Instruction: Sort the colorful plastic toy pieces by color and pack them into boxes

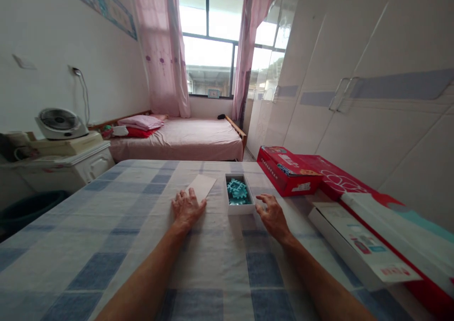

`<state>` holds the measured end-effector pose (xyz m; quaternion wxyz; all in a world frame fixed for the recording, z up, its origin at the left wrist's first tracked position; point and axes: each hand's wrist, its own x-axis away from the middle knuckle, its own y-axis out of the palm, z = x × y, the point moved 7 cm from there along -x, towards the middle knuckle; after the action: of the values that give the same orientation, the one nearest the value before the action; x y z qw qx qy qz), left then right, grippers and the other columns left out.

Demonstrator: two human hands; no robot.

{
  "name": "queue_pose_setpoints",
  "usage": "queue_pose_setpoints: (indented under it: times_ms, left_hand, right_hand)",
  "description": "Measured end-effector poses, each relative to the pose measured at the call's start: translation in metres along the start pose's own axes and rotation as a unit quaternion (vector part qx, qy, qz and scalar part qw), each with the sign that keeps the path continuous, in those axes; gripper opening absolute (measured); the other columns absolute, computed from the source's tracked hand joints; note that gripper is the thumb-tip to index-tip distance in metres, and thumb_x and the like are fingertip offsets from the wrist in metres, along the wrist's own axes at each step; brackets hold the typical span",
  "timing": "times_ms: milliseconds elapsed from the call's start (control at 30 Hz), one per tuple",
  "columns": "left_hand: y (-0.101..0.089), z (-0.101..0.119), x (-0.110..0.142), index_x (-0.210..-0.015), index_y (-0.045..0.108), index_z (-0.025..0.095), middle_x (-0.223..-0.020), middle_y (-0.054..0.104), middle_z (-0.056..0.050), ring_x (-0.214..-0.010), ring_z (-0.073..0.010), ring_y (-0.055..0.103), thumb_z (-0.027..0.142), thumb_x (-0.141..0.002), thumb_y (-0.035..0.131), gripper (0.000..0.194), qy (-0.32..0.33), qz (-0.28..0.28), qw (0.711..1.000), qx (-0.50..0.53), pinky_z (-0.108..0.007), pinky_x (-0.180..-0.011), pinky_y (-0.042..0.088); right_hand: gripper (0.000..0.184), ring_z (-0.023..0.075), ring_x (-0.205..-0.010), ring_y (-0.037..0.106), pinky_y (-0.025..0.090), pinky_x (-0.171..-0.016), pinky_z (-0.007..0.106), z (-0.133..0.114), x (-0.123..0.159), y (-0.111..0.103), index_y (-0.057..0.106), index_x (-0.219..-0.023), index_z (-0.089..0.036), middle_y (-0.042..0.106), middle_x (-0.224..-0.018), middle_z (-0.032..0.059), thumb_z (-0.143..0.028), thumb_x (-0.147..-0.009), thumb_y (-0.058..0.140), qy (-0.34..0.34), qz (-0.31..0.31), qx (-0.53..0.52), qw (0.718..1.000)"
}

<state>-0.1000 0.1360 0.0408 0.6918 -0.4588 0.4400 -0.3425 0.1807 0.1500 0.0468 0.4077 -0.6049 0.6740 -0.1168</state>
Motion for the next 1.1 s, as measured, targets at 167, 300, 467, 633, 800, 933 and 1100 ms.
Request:
queue_pose_setpoints:
  times_ms: [167,300,467,633,800,933,1100]
  left_hand:
    - [-0.011,0.010,0.003,-0.110,0.055,0.002,-0.094,0.063,-0.027,-0.092,-0.0380,0.059,0.030,-0.080,0.046,0.043,0.027,0.036,0.996,0.082,-0.047,-0.077,0.043]
    - [-0.030,0.003,-0.005,-0.087,0.060,0.010,-0.073,0.063,-0.018,-0.077,-0.0329,0.063,0.023,-0.084,0.037,0.027,0.016,0.049,0.986,0.158,-0.043,-0.071,0.045]
    - [-0.068,-0.010,-0.020,-0.080,0.056,0.015,-0.067,0.061,-0.011,-0.073,-0.0282,0.063,0.027,-0.085,0.033,0.026,-0.017,0.075,0.953,0.292,-0.040,-0.068,0.046]
    - [-0.059,0.036,-0.012,-0.080,0.056,0.016,-0.062,0.063,-0.003,-0.055,-0.0149,0.060,0.032,-0.086,0.026,0.035,0.009,-0.001,0.879,0.477,-0.025,-0.051,0.048]
    - [-0.024,0.085,0.005,-0.094,0.058,0.011,-0.068,0.066,-0.005,-0.055,-0.0141,0.062,0.023,-0.083,0.027,0.036,-0.005,-0.055,0.836,0.546,-0.024,-0.050,0.048]
    - [-0.009,0.093,0.004,-0.097,0.061,0.010,-0.085,0.069,-0.011,-0.074,-0.0190,0.065,0.020,-0.078,0.037,0.032,-0.011,-0.067,0.848,0.526,-0.029,-0.065,0.051]
    - [-0.002,0.085,0.003,-0.103,0.063,0.006,-0.108,0.063,-0.019,-0.106,-0.0278,0.057,0.019,-0.071,0.050,0.037,-0.022,-0.055,0.880,0.472,-0.037,-0.093,0.042]
  right_hand:
    - [0.030,0.0207,-0.102,0.055,0.049,-0.081,0.036,-0.001,0.001,-0.003,0.059,-0.103,-0.017,0.055,-0.111,0.0102,-0.023,-0.079,0.043,-0.004,0.018,-0.020,1.000]
    - [0.031,0.0212,-0.104,0.054,0.048,-0.085,0.038,-0.002,0.000,-0.011,0.059,-0.104,-0.016,0.056,-0.110,0.0106,-0.021,-0.079,0.042,-0.012,0.039,-0.024,0.999]
    - [0.032,0.0225,-0.115,0.048,0.041,-0.095,0.042,-0.024,-0.002,-0.034,0.059,-0.106,-0.015,0.054,-0.116,0.0115,-0.024,-0.080,0.043,-0.034,0.096,-0.025,0.994]
    - [0.039,0.0209,-0.107,0.055,0.047,-0.086,0.036,-0.044,-0.014,-0.026,0.056,-0.114,-0.015,0.058,-0.116,0.0115,-0.036,-0.083,0.045,0.024,0.025,-0.169,0.985]
    - [0.053,0.0174,-0.083,0.064,0.051,-0.066,0.027,-0.046,-0.029,0.013,0.045,-0.127,-0.011,0.064,-0.106,0.0102,-0.036,-0.080,0.048,0.097,-0.093,-0.238,0.962]
    - [0.042,0.0152,-0.078,0.063,0.048,-0.069,0.023,-0.042,-0.040,0.014,0.058,-0.114,-0.017,0.067,-0.097,0.0036,-0.021,-0.073,0.050,0.057,-0.075,-0.121,0.988]
    - [0.043,0.0209,-0.092,0.059,0.044,-0.085,0.031,-0.030,-0.037,0.011,0.061,-0.114,-0.015,0.064,-0.103,0.0089,-0.022,-0.073,0.050,0.069,-0.057,-0.044,0.995]
